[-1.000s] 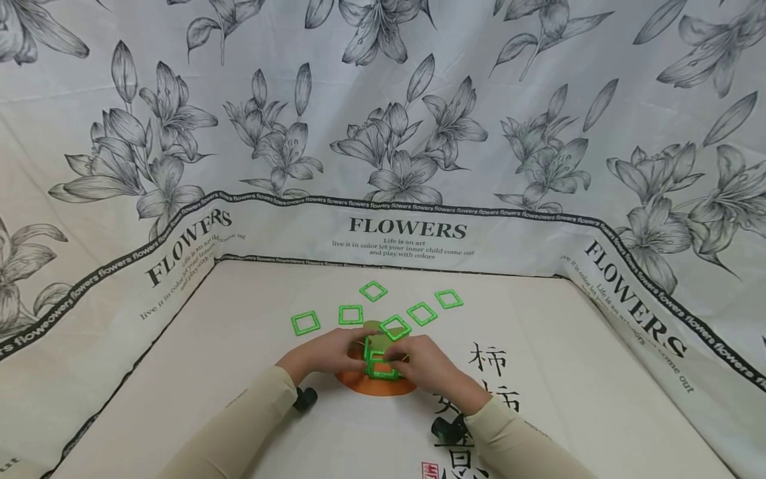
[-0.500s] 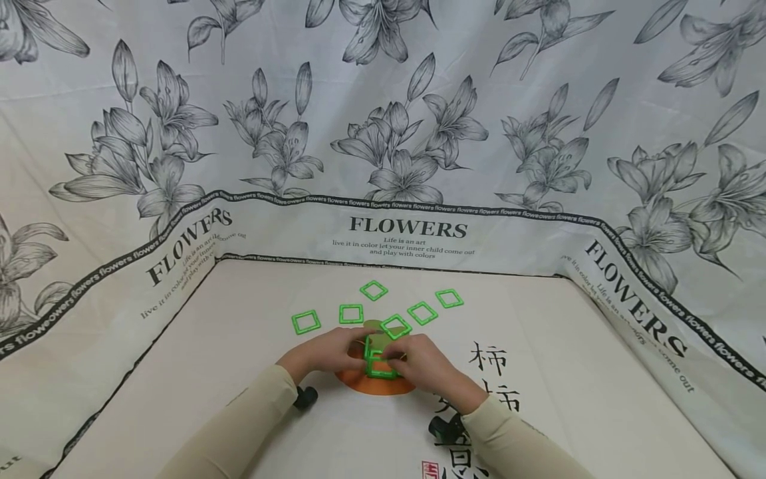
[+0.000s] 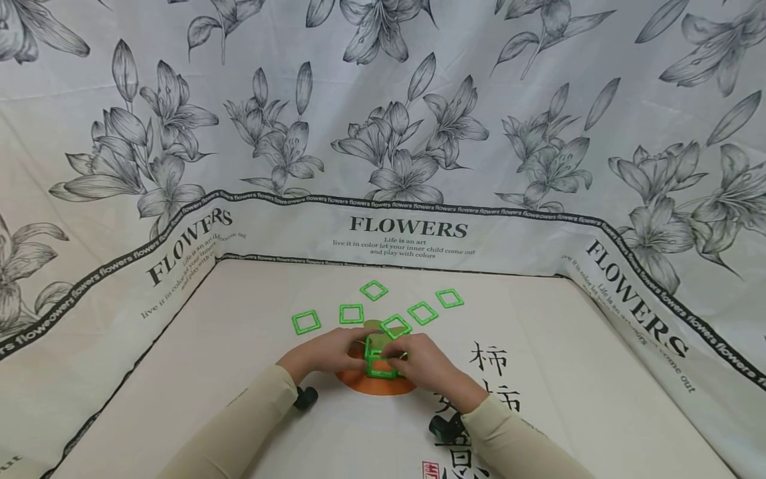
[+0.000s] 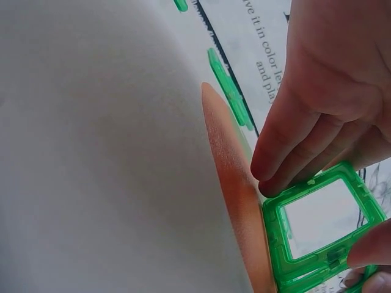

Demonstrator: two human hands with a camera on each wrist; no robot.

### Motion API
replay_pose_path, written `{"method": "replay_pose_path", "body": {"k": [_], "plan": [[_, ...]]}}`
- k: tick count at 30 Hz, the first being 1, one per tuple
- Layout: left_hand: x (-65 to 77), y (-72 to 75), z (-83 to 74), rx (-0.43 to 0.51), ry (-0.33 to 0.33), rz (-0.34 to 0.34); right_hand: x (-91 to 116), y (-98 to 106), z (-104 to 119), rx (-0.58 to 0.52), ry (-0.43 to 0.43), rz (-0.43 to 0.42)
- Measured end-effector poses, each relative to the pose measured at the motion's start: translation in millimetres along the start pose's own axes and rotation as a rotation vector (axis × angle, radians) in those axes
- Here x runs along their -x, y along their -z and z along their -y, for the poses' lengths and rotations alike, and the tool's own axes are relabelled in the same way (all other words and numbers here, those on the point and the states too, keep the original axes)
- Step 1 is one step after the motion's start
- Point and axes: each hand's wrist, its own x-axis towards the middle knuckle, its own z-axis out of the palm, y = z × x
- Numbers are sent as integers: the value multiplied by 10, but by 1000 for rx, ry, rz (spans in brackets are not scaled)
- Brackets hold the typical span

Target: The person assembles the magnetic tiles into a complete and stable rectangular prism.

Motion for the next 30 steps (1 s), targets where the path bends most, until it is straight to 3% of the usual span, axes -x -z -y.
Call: {"method": "replay_pose_path", "body": {"k": [10,20,30], "plan": [[-9,17,20,46,-28,6,-19,42,-16,-42,-1,33],[11,21,-1,61,39,5,-4,84,-105,-84,-37,51],[21,5,7,85,28,7,8,212,-284,-127,-81,69]]}}
